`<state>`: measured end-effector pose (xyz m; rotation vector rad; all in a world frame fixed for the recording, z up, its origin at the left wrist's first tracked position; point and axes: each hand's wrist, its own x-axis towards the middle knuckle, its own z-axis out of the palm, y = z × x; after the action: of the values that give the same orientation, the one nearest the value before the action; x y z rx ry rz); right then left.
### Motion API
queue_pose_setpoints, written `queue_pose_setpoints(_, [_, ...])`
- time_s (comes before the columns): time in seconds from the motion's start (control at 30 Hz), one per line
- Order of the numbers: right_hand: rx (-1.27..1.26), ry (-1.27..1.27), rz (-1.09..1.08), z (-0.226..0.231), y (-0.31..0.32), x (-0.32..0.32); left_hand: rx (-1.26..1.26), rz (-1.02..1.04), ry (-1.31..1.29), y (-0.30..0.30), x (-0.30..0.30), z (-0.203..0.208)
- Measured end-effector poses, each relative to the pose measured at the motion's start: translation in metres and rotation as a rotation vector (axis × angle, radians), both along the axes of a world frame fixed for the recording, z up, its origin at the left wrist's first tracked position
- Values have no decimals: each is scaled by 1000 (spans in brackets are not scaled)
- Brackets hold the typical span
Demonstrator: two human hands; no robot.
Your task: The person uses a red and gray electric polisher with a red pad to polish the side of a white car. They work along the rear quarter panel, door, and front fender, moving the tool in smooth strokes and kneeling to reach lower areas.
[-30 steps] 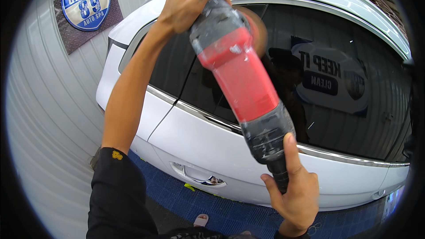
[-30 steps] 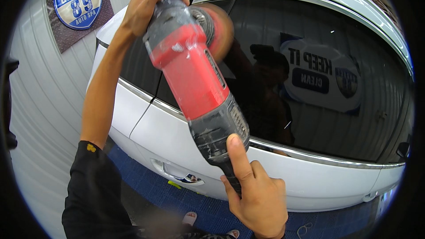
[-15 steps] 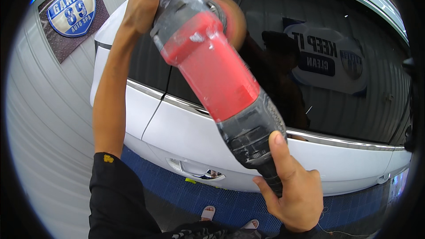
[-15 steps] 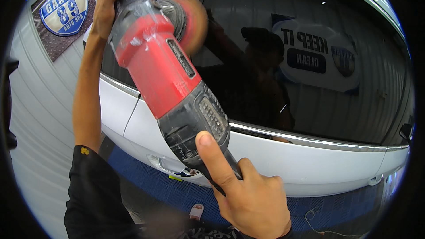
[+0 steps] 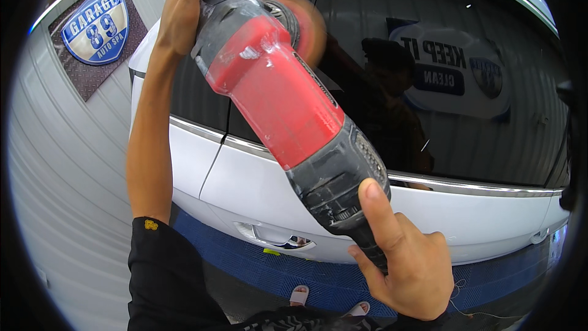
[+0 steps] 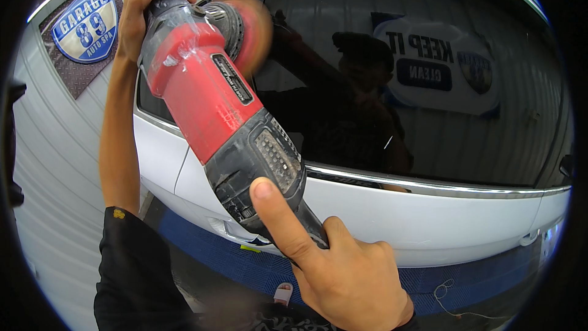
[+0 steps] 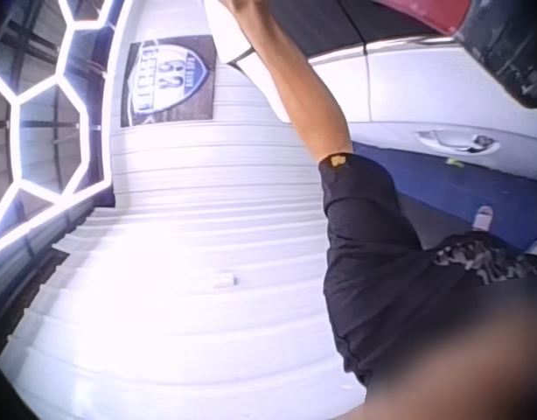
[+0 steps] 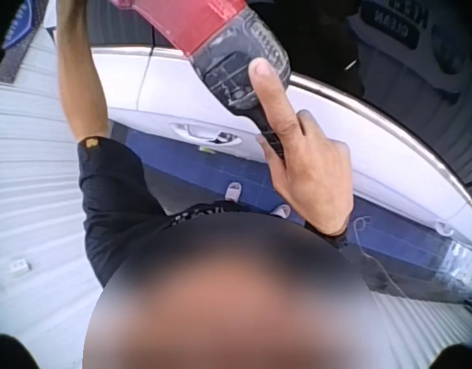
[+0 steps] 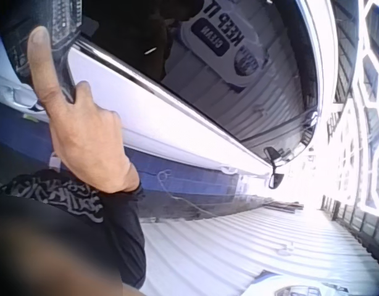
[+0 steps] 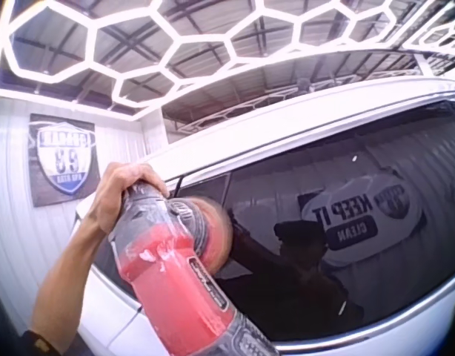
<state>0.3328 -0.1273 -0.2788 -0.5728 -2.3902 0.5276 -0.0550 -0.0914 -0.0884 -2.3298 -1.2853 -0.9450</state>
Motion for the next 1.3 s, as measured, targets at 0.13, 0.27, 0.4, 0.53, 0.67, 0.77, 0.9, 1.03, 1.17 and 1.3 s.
queue_pose_setpoints(0.13, [62, 118, 12, -4, 8, -8, 9, 19, 19, 7, 5, 10])
queue_pose_setpoints(0.27, [58, 157, 10, -3, 14, -8, 153, 115, -31, 16, 16, 14])
queue_pose_setpoints(0.4, [55, 84, 49, -1, 5, -2, -50, 18, 13, 6, 11, 7])
queue_pose_setpoints(0.53, [33, 42, 39, 0, 1, 2, -3, -28, -27, 8, 7, 6])
queue_pose_setpoints(0.67, [68, 161, -9, -2, 13, -4, 162, 55, 0, 28, 17, 19])
queue_pose_setpoints(0.77, [76, 171, -15, -3, 14, -5, 151, 68, -8, 29, 17, 19])
queue_pose_setpoints(0.9, [20, 36, 24, 3, 4, 4, -163, -39, -106, 12, 3, 11])
queue_pose_setpoints(1.03, [-25, -16, 39, 5, 5, 5, -88, -43, -70, 11, -3, 11])
queue_pose_setpoints(1.17, [40, 158, 25, -2, 15, -9, 193, 56, 44, 23, 5, 19])
queue_pose_setpoints(1.3, [42, 142, 50, -2, 7, -7, 92, 29, 13, 14, 5, 10])
